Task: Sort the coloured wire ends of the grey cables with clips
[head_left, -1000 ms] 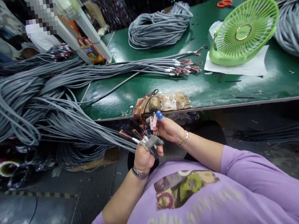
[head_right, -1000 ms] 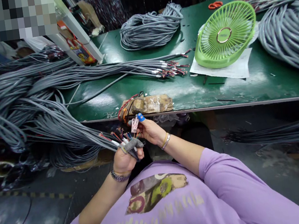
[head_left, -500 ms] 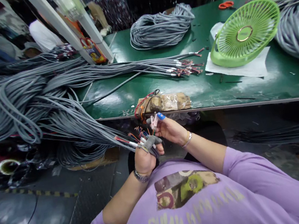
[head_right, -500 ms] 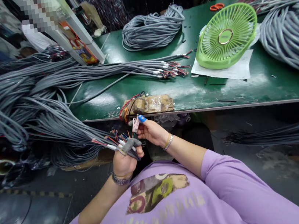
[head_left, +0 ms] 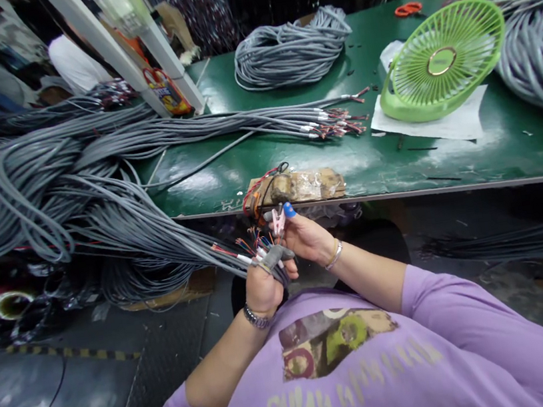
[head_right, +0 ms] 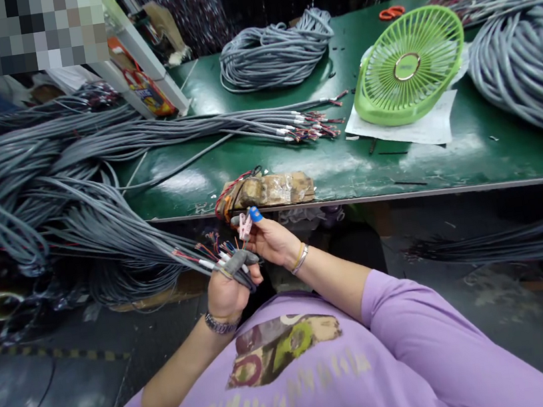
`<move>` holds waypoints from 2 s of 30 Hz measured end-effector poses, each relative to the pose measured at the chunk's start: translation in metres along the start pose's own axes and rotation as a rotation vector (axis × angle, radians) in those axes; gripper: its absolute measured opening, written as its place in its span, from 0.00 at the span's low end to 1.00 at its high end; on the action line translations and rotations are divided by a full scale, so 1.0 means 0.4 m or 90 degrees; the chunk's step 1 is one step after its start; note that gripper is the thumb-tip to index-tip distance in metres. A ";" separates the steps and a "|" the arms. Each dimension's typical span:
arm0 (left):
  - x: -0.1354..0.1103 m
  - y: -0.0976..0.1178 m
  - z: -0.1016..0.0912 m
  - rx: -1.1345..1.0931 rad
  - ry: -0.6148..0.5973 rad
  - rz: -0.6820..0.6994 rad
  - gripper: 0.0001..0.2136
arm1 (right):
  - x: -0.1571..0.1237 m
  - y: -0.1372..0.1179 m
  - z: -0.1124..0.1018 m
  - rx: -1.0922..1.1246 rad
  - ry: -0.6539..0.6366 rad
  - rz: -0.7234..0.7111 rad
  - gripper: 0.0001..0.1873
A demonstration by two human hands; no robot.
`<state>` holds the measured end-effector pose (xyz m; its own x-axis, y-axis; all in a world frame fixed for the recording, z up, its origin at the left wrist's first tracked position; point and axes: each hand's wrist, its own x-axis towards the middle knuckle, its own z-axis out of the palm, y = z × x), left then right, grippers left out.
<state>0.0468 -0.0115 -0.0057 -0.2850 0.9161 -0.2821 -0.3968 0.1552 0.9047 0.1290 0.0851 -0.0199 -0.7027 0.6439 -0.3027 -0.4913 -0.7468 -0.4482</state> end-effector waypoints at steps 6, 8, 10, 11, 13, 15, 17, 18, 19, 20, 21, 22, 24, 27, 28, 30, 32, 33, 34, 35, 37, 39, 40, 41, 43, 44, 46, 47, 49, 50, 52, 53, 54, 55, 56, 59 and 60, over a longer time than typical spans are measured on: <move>-0.020 -0.001 -0.010 -0.007 -0.034 0.015 0.14 | -0.007 -0.005 -0.020 -0.008 -0.047 0.029 0.28; -0.026 0.001 -0.012 -0.012 -0.031 0.024 0.14 | -0.012 -0.010 -0.021 -0.019 -0.055 0.040 0.27; -0.029 0.004 -0.010 -0.015 -0.014 0.035 0.13 | -0.016 -0.014 -0.018 -0.035 -0.048 0.037 0.23; -0.029 0.004 -0.008 -0.017 -0.004 0.045 0.13 | -0.017 -0.016 -0.016 -0.045 -0.040 0.030 0.21; -0.027 0.005 -0.003 -0.019 0.013 0.071 0.12 | -0.021 -0.017 -0.013 -0.066 -0.022 0.006 0.16; -0.023 0.003 0.003 -0.020 0.026 0.088 0.12 | -0.023 -0.015 -0.010 -0.077 -0.013 -0.015 0.14; -0.019 0.001 0.008 -0.016 0.037 0.097 0.12 | -0.024 -0.010 -0.009 -0.085 -0.014 -0.028 0.16; -0.017 0.000 0.009 -0.013 0.042 0.100 0.11 | -0.024 -0.007 -0.009 -0.093 -0.014 -0.038 0.17; -0.016 -0.001 0.010 -0.010 0.047 0.102 0.11 | -0.023 -0.003 -0.009 -0.106 -0.009 -0.056 0.18; -0.015 -0.001 0.010 -0.008 0.050 0.105 0.11 | -0.022 0.001 -0.010 -0.125 0.001 -0.085 0.20; -0.014 -0.002 0.009 -0.008 0.053 0.106 0.11 | -0.020 0.005 -0.011 -0.152 0.022 -0.127 0.21; -0.014 -0.003 0.008 -0.008 0.053 0.106 0.11 | -0.017 0.008 -0.013 -0.184 0.050 -0.176 0.22; -0.013 -0.004 0.006 -0.009 0.050 0.108 0.11 | -0.012 0.013 -0.017 -0.249 0.105 -0.265 0.24; -0.011 -0.010 0.003 -0.008 0.046 0.112 0.11 | -0.003 0.013 -0.021 -0.274 0.100 -0.273 0.26; -0.009 -0.013 0.002 -0.006 0.044 0.114 0.11 | -0.001 0.012 -0.020 -0.255 0.073 -0.233 0.27; -0.006 -0.018 0.001 0.001 0.039 0.121 0.10 | 0.003 0.009 -0.016 -0.196 0.023 -0.141 0.27; -0.004 -0.024 -0.001 0.015 0.033 0.126 0.10 | 0.005 0.008 -0.009 -0.138 0.011 -0.091 0.27; -0.003 -0.026 -0.002 0.021 0.031 0.125 0.10 | 0.007 0.008 -0.006 -0.115 0.018 -0.088 0.26; -0.002 -0.028 -0.003 0.026 0.029 0.124 0.11 | 0.008 0.008 -0.002 -0.096 0.027 -0.092 0.25; -0.001 -0.029 -0.004 0.029 0.028 0.122 0.11 | 0.009 0.009 0.001 -0.080 0.034 -0.099 0.25; -0.001 -0.031 -0.005 0.034 0.030 0.118 0.12 | 0.011 0.012 0.005 -0.058 0.042 -0.110 0.25; -0.001 -0.031 -0.005 0.038 0.033 0.116 0.12 | 0.012 0.015 0.008 -0.047 0.048 -0.114 0.25; -0.001 -0.031 -0.004 0.038 0.036 0.116 0.12 | 0.011 0.016 0.009 -0.043 0.050 -0.112 0.25; -0.001 -0.031 -0.003 0.037 0.037 0.115 0.12 | 0.010 0.017 0.009 -0.039 0.050 -0.105 0.25; -0.003 -0.030 -0.002 0.031 0.041 0.114 0.12 | 0.006 0.017 0.008 -0.026 0.050 -0.087 0.25; -0.004 -0.030 -0.002 0.028 0.044 0.113 0.12 | 0.003 0.016 0.007 -0.016 0.051 -0.076 0.25; -0.009 -0.031 -0.005 0.018 0.045 0.110 0.12 | -0.002 0.013 0.001 0.004 0.055 -0.053 0.25; -0.012 -0.031 -0.008 0.010 0.039 0.110 0.12 | -0.004 0.011 -0.003 0.010 0.056 -0.043 0.26; -0.017 -0.033 -0.019 -0.001 0.006 0.101 0.12 | -0.008 0.007 -0.015 0.013 0.054 -0.027 0.27; -0.019 -0.034 -0.025 -0.005 -0.018 0.090 0.13 | -0.009 0.005 -0.022 0.009 0.053 -0.024 0.27; -0.018 -0.035 -0.038 -0.010 -0.062 0.060 0.14 | -0.011 0.004 -0.037 -0.005 0.058 -0.022 0.26; -0.016 -0.036 -0.044 -0.014 -0.076 0.043 0.15 | -0.012 0.004 -0.045 -0.018 0.062 -0.023 0.25; -0.011 -0.036 -0.049 -0.021 -0.083 0.030 0.15 | -0.014 0.004 -0.053 -0.036 0.067 -0.026 0.25; -0.006 -0.037 -0.052 -0.030 -0.087 0.019 0.16 | -0.017 0.003 -0.060 -0.060 0.071 -0.034 0.24; -0.001 -0.038 -0.055 -0.037 -0.088 0.012 0.17 | -0.021 0.003 -0.067 -0.089 0.074 -0.049 0.24; 0.013 -0.042 -0.054 -0.040 -0.090 0.000 0.19 | -0.040 -0.004 -0.081 -0.216 0.081 -0.126 0.22; 0.015 -0.043 -0.053 -0.033 -0.087 -0.003 0.20 | -0.048 -0.008 -0.083 -0.271 0.080 -0.159 0.21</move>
<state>0.0335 -0.0163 -0.0298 -0.1635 0.9576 -0.2372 -0.4440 0.1433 0.8845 0.1612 0.0805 -0.0406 -0.5106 0.8287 -0.2292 -0.3652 -0.4503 -0.8148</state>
